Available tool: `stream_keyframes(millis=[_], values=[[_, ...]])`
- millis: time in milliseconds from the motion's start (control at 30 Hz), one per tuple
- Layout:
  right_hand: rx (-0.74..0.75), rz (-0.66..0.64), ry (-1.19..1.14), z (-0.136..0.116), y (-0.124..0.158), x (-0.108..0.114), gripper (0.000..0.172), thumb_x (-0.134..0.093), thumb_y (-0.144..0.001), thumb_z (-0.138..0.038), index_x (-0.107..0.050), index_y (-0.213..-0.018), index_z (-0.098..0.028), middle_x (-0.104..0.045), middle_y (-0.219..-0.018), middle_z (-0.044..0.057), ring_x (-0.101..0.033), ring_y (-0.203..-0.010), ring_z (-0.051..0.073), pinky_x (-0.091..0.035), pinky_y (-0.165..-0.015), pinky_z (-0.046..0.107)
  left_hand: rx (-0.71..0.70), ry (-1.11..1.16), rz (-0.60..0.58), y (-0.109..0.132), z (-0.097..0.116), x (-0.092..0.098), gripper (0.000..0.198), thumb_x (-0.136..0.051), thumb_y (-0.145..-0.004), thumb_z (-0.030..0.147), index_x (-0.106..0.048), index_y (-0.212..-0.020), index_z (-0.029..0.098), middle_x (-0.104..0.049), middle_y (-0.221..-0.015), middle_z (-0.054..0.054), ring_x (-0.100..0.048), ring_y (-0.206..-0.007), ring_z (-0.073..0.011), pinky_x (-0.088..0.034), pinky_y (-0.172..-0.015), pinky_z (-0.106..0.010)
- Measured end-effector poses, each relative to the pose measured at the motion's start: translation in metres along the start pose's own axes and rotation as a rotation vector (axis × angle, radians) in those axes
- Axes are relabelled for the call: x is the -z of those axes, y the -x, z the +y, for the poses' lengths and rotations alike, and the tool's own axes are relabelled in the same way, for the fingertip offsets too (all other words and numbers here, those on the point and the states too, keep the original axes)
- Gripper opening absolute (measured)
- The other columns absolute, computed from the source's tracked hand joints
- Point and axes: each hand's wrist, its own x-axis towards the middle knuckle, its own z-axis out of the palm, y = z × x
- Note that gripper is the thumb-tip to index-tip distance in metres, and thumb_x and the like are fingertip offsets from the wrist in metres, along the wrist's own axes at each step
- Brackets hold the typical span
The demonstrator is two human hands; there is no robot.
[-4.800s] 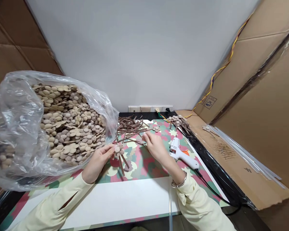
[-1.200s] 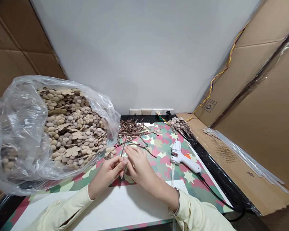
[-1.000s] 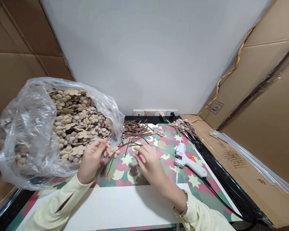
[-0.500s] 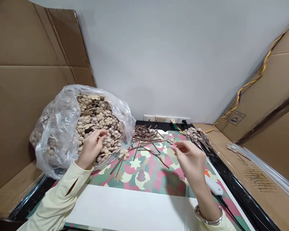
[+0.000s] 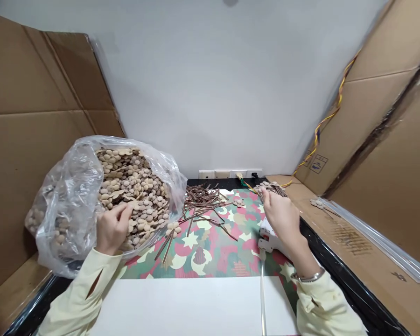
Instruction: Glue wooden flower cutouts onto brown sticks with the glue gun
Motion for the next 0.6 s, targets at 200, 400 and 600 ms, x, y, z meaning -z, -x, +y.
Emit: stream_keyframes(millis=[200,400,600], values=[[0.429,-0.315,0.014,-0.042,-0.029,-0.036,0.008,-0.052,-0.078,-0.016,-0.059,-0.081,-0.014,-0.062,-0.073,0.007,-0.052,-0.059,0.013,-0.029,-0.053,0.023,-0.124,0.288,-0.088,0.026,0.032,-0.026,0.027,-0.035,-0.085,0.013,-0.053,-0.105,0.018,-0.059,-0.071,-0.003,-0.056,-0.063,-0.0149,-0.039,-0.063,-0.023],[0.486,-0.333,-0.016,-0.053,-0.032,-0.064,0.021,-0.042,-0.075,-0.003,-0.053,-0.060,-0.013,-0.054,-0.059,0.006,-0.045,-0.051,0.012,-0.026,-0.052,0.025,-0.341,0.336,-0.196,0.038,0.039,-0.032,0.028,-0.037,-0.069,0.002,-0.056,-0.058,0.020,-0.060,-0.068,-0.005,-0.054,-0.070,-0.0189,-0.040,-0.073,-0.032],[0.509,-0.329,-0.163,-0.059,-0.012,-0.017,0.022,-0.038,-0.081,-0.013,-0.057,-0.072,-0.015,-0.055,-0.063,0.002,-0.045,-0.054,0.012,-0.030,-0.051,0.024,-0.201,0.454,-0.399,0.042,0.048,-0.022,0.027,-0.043,-0.080,0.016,-0.061,-0.060,0.018,-0.060,-0.060,-0.004,-0.054,-0.061,-0.0169,-0.039,-0.063,-0.028]])
